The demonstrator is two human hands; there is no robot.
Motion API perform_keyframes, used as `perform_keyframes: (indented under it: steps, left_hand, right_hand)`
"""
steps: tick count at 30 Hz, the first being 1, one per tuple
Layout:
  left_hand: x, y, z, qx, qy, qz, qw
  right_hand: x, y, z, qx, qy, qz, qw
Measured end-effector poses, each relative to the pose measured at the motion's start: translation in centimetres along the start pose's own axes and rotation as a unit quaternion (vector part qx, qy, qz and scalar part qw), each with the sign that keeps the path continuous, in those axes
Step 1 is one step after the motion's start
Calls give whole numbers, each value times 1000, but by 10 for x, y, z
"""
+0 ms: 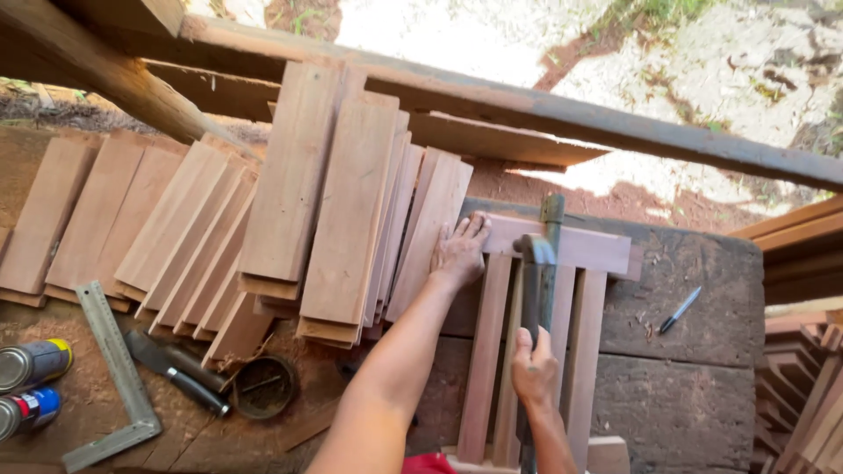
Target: The person assembles a wooden frame on a workbench, positioning a horizontal rail against the vertical slats and driving nails with a hammer. They use a try square to check alignment, pick up nails, and use pliers to pull or adjust nails before resuming hammering.
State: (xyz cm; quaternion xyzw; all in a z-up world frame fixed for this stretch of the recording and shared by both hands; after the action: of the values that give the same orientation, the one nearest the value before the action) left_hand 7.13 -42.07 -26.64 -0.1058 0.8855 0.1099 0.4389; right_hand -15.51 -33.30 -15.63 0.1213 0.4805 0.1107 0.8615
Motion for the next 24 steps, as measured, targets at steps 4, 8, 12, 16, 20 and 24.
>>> perform_keyframes:
  steps: [4,8,12,16,20,24]
  left_hand:
    - [5,7,2,13,-2,-25,1000]
    - [-6,4,-3,-22,24,43,999]
    - [-5,6,-6,-32,1,83,996]
    - [1,4,-2,-21,-1,42,999]
    - [11,6,1,-29,5,49,998]
    - [8,2,2,-9,-12,9,1000]
  right_hand:
    - [-38,25,42,-2,-145,-38,989]
    - [-31,31,27,-130,-131,-129,974]
    - [8,14,2,-27,-7,27,999]
    - [-3,15,19,18,-23,-26,999]
    - [-11,28,16,-60,-126,-78,987]
    - [37,11,-27,-89,-46,-60,993]
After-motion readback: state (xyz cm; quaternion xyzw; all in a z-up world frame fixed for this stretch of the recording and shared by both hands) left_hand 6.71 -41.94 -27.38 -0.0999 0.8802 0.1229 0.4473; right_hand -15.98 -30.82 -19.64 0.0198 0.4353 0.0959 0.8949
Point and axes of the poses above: each hand's wrist, its own y-axis away from the middle knuckle, its own x-axis out of the palm, z = x × y, the point moved 4 cm from there along -y, towards the middle knuckle, and after that the axes turned 5 degrees about y, right-handed, at the moved point
